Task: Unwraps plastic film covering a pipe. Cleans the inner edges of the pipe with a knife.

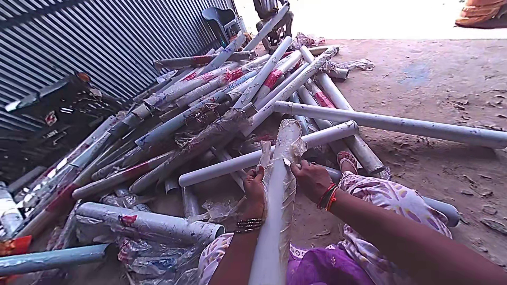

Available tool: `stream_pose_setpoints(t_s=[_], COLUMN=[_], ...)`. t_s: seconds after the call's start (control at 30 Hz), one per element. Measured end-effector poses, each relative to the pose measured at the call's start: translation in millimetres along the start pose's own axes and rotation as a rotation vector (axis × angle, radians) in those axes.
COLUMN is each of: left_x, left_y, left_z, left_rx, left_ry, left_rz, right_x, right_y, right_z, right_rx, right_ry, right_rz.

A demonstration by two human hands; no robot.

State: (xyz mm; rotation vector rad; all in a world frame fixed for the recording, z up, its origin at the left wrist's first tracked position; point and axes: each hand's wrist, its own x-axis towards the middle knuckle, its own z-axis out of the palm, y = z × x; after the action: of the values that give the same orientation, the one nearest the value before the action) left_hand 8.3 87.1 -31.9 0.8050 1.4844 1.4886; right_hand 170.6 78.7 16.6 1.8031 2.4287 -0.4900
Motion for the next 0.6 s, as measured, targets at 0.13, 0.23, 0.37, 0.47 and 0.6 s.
stream_pose_setpoints(t_s=[0.13,0.23,0.37,0.47,0.6], left_x=[-7.8,-13.4,-12.3,-9.8,-8.1], left_y=[-1.0,-2.1,-5.1,-2.6,13.6], left_z=[5.0,10.4,14.5,16.3,6.8], left_rx=[0.004,0.020,0.033,0.015,0.351], left_ry=[-0.013,-0.035,-0.054,-0.075,-0.263], left_rz=[-0.022,-0.033,-0.042,-0.077,-0.001], right_x=[30.7,50.9,62.2,60.2,70.2], right_y=[2.6,21.6,63.0,71.9,84.4], right_z=[-4.0,-22.4,-15.1,-1.7,10.4], right_rx=[0.019,0.213,0.814,1.297,1.488], right_ry=[0.047,0.023,0.161,0.444,0.494], right_rz=[0.104,0.175,0.159,0.334,0.580])
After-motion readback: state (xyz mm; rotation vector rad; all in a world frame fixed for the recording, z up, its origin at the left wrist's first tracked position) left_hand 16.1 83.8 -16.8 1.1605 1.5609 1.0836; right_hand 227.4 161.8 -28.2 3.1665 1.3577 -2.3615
